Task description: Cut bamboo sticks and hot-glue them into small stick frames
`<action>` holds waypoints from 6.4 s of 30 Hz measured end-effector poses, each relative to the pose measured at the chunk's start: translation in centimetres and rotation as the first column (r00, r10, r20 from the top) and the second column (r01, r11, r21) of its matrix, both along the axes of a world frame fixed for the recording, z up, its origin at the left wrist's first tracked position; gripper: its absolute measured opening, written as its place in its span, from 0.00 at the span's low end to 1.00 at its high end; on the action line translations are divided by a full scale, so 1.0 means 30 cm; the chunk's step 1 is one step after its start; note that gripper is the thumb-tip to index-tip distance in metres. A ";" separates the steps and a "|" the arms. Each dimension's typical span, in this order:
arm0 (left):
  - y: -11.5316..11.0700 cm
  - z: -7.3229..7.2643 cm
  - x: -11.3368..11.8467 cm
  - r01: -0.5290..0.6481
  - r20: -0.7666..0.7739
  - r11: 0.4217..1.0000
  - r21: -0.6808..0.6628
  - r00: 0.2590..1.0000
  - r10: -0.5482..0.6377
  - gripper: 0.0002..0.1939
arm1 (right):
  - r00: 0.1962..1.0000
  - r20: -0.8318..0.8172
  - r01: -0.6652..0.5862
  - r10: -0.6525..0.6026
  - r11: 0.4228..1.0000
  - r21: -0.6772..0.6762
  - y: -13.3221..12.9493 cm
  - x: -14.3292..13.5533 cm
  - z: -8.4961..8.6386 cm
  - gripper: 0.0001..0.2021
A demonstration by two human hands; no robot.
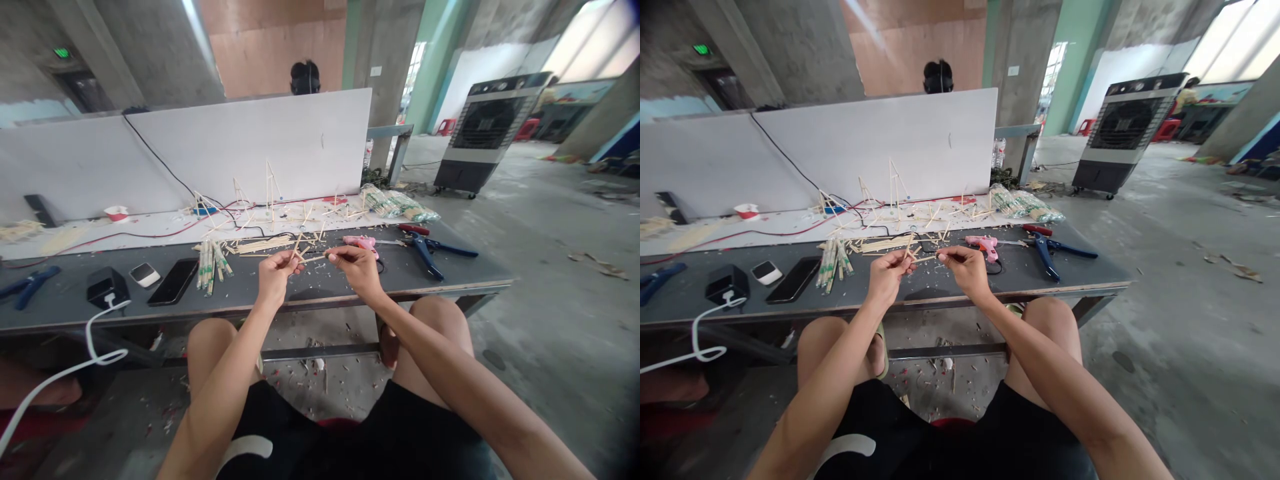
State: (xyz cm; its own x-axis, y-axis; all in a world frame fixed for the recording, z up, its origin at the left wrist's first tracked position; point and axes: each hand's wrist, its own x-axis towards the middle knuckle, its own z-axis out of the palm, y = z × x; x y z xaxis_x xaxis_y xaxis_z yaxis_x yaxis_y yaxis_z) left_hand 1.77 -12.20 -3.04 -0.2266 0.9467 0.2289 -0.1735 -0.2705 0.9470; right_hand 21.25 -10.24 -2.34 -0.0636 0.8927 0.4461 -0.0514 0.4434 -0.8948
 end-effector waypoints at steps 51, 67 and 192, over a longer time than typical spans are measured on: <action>-0.004 -0.003 0.010 -0.021 0.031 1.000 0.011 0.999 0.020 0.13 | 1.000 -0.004 -0.025 0.025 1.000 -0.015 -0.009 0.001 0.008 0.10; -0.007 -0.003 0.014 -0.037 0.024 0.999 0.003 0.999 0.037 0.13 | 1.000 0.003 0.005 -0.005 1.000 0.000 -0.005 -0.003 -0.002 0.10; 0.088 0.115 -0.416 -0.205 -0.457 0.945 0.255 0.836 0.305 0.18 | 0.903 0.418 -0.135 0.099 0.989 0.059 0.210 -0.331 0.113 0.08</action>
State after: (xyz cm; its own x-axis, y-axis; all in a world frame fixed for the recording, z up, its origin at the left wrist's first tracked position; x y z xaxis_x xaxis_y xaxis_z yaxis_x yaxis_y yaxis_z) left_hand -10.72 -9.57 0.41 -0.2666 0.7983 0.5400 0.3932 -0.4215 0.8172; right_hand 11.31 -3.95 1.05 -0.3602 0.8277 0.4302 0.2583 0.5316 -0.8066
